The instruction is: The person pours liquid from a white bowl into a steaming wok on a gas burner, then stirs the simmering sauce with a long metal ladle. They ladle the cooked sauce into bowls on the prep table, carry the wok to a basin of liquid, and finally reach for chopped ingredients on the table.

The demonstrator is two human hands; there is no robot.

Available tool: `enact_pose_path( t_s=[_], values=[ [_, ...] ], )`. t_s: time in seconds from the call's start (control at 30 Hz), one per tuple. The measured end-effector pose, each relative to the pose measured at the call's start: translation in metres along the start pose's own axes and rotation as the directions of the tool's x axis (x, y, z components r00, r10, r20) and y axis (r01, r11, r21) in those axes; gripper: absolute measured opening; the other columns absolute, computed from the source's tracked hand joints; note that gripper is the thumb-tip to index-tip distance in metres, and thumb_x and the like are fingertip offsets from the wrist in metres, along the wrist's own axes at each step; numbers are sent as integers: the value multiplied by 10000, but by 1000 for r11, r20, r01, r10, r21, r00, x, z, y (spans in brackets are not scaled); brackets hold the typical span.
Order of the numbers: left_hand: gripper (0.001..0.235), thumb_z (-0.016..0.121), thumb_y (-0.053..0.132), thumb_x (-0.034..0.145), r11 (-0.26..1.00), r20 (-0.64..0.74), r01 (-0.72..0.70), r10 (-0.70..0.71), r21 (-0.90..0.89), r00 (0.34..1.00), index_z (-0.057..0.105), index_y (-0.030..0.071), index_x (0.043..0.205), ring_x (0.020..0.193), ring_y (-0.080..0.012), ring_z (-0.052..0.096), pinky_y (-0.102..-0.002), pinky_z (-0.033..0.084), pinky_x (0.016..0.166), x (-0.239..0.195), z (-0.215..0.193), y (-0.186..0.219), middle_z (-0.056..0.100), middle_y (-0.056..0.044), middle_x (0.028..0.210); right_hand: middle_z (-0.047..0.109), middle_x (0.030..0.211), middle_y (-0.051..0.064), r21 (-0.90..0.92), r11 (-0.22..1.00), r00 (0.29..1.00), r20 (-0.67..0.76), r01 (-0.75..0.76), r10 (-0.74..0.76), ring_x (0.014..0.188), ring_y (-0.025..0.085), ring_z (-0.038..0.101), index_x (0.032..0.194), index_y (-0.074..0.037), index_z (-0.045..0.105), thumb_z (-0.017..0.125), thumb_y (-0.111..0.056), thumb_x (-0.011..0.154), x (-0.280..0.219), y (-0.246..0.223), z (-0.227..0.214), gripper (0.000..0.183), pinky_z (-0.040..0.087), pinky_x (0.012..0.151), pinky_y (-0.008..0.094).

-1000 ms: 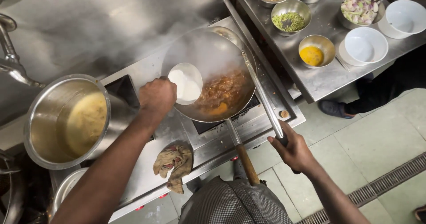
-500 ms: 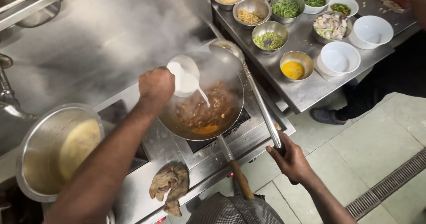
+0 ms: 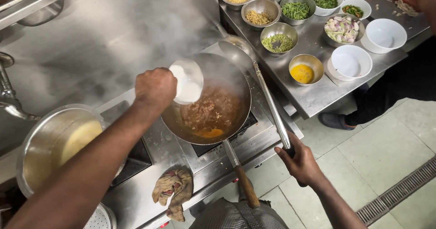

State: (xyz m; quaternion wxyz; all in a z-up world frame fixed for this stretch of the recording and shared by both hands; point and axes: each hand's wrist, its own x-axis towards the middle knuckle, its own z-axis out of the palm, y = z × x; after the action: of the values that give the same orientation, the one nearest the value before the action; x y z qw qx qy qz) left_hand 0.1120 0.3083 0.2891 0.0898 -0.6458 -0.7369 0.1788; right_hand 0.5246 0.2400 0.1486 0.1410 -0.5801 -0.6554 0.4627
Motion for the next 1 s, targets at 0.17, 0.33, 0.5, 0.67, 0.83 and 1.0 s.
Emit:
enact_pose_path(
  t_s=[0.17,0.33,0.5,0.67,0.83,1.0],
  values=[
    [123,648,67,903,996,-20,-28,26,-80,999,752,1,907,693,-246,721,-370,583,593,15,-2,9,715,-166,828,509,560,-3,40,998,999,-27,48,-47,465,111,472,1496,-81,436,683,-304,905,0,6,0,679,385,449,336],
    [193,586,98,991,997,26,78,-78,-8,997,738,-17,963,611,-195,769,-333,633,484,22,-15,-10,745,-187,796,476,547,-1,52,997,999,-17,52,-52,458,114,457,1496,-99,453,689,-282,899,-8,-7,-7,668,368,442,338],
    [161,641,118,963,989,83,151,-150,-8,985,778,34,964,764,-248,774,-380,638,648,1,-32,-24,777,-176,888,469,549,0,49,994,995,-11,99,-99,462,110,444,1499,-86,455,698,-262,899,-9,-12,-9,671,362,441,330],
    [198,634,162,971,971,224,237,-222,-42,949,766,19,1003,822,-264,783,-397,638,708,-29,-37,-19,769,-188,907,507,509,28,91,995,997,63,27,-33,399,136,482,1507,-18,383,680,-267,904,-5,-22,-11,717,389,397,335],
    [241,603,197,1003,929,220,325,-284,-177,933,762,16,992,847,-292,779,-406,633,723,-41,-20,-17,762,-194,924,521,503,38,48,999,990,138,20,-27,381,142,507,1543,-4,343,656,-274,916,2,-20,-7,751,411,379,341],
    [129,662,109,912,967,80,240,-234,-86,969,777,59,941,875,-278,770,-383,633,707,-30,8,-17,771,-168,945,517,521,40,-4,999,987,154,47,-46,402,142,482,1522,9,352,653,-273,927,8,-6,-3,724,386,393,343]
  ],
)
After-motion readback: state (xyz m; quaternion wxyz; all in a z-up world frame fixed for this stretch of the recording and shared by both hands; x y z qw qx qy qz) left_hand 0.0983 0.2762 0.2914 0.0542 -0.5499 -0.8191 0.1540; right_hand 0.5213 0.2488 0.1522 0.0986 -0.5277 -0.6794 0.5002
